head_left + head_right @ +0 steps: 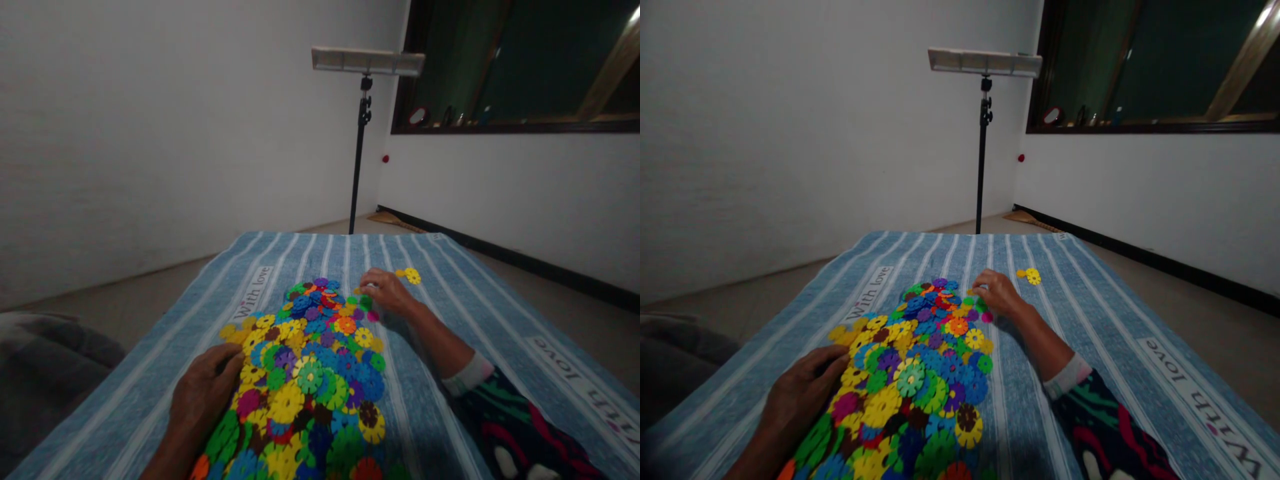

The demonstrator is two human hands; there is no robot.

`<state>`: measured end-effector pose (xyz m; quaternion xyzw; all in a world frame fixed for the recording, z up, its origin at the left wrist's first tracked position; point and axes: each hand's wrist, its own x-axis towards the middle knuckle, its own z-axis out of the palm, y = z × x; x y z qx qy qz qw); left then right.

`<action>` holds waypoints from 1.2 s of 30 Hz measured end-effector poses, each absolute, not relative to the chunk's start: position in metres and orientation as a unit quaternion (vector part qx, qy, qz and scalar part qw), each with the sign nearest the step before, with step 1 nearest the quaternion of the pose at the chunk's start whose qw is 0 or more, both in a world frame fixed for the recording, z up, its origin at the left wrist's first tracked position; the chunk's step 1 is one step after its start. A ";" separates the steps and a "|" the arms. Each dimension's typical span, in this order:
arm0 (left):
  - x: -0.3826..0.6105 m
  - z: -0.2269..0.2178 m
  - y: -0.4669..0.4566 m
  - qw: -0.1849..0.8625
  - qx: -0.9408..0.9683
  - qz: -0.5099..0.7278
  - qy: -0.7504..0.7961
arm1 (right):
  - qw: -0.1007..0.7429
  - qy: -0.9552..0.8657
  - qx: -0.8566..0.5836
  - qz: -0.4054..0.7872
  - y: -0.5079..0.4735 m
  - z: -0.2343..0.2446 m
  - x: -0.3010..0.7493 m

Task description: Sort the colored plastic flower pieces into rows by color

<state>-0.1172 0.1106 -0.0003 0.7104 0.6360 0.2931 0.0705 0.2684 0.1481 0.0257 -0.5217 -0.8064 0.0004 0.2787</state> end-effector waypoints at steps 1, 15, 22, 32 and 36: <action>-0.117 0.000 0.111 0.069 0.710 0.289 0.638 | 0.260 -0.776 -0.575 0.011 0.153 0.030 0.287; -0.120 -0.003 0.112 0.065 0.712 0.282 0.640 | 0.147 -0.676 -0.722 0.008 0.196 0.024 0.397; -0.122 -0.005 0.112 0.066 0.707 0.272 0.649 | 0.122 -0.671 -0.731 0.005 0.205 0.016 0.400; -0.121 -0.008 0.113 0.073 0.708 0.273 0.647 | 0.125 -0.680 -0.722 -0.029 0.194 0.018 0.386; -0.121 -0.008 0.112 0.063 0.708 0.285 0.643 | 0.128 -0.735 -0.666 -0.010 0.183 0.021 0.353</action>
